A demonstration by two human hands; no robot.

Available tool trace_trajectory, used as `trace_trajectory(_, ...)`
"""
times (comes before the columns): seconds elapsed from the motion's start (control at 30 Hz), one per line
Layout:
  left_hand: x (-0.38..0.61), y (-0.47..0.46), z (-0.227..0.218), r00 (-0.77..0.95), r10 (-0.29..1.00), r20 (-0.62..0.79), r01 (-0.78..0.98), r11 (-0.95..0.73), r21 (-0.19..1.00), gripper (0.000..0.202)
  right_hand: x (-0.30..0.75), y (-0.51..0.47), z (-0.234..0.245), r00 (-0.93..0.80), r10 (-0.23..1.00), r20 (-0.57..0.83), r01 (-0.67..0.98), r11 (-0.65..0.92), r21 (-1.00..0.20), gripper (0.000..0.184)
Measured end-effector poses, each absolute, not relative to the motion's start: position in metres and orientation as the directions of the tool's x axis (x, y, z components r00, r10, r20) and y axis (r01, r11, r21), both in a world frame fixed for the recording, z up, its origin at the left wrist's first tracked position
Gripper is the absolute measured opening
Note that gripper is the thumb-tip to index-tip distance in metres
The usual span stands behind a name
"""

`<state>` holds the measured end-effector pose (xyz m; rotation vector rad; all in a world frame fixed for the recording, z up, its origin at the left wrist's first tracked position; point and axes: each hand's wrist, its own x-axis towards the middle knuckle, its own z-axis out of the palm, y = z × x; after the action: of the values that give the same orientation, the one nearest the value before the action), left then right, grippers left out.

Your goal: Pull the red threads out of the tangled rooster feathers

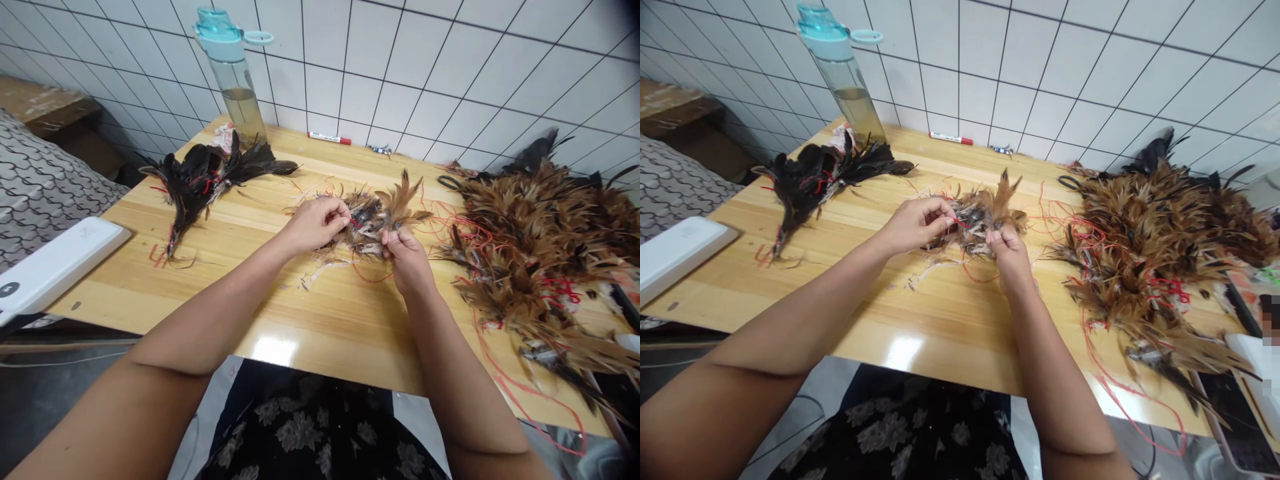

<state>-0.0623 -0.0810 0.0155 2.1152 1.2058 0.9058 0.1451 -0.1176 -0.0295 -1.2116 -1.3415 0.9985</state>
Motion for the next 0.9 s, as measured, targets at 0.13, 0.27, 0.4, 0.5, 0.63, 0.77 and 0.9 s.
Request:
trace_trajectory(0.13, -0.057, -0.084, 0.01, 0.44, 0.815, 0.378, 0.513, -0.573, 0.639, 0.011, 0.143, -0.119, -0.023, 0.042, 0.994, 0.097, 0.047, 0.095, -0.994, 0.035)
trace_trajectory(0.27, -0.058, -0.082, 0.004, 0.481, 0.767, 0.424, 0.57, -0.641, 0.514, 0.012, 0.14, -0.122, -0.016, 0.027, 0.997, 0.075, -0.01, 0.075, -0.997, 0.035)
trace_trajectory(0.4, -0.058, -0.083, 0.003, 0.563, 0.69, 0.455, 0.57, -0.722, 0.391, 0.016, 0.143, -0.124, -0.009, 0.016, 0.999, 0.047, -0.12, 0.049, -0.992, 0.034)
trace_trajectory(0.5, -0.051, -0.091, -0.001, 0.733, 0.577, 0.36, 0.434, -0.804, 0.406, 0.012, 0.148, -0.124, -0.005, 0.064, 0.998, 0.026, -0.153, 0.036, -0.988, 0.033)
trace_trajectory(0.63, -0.035, -0.102, -0.014, 0.84, 0.497, 0.216, 0.396, -0.835, 0.382, 0.011, 0.153, -0.122, -0.003, 0.135, 0.991, 0.009, -0.174, 0.033, -0.984, 0.032)
trace_trajectory(0.77, -0.031, -0.103, -0.014, 0.81, 0.524, 0.264, 0.37, -0.805, 0.464, 0.018, 0.153, -0.122, -0.002, 0.158, 0.987, 0.012, -0.16, 0.037, -0.986, 0.034)
trace_trajectory(0.9, -0.042, -0.096, 0.003, 0.587, 0.701, 0.406, 0.215, -0.618, 0.756, 0.023, 0.153, -0.122, -0.003, 0.144, 0.988, 0.055, -0.097, 0.069, -0.993, 0.036)
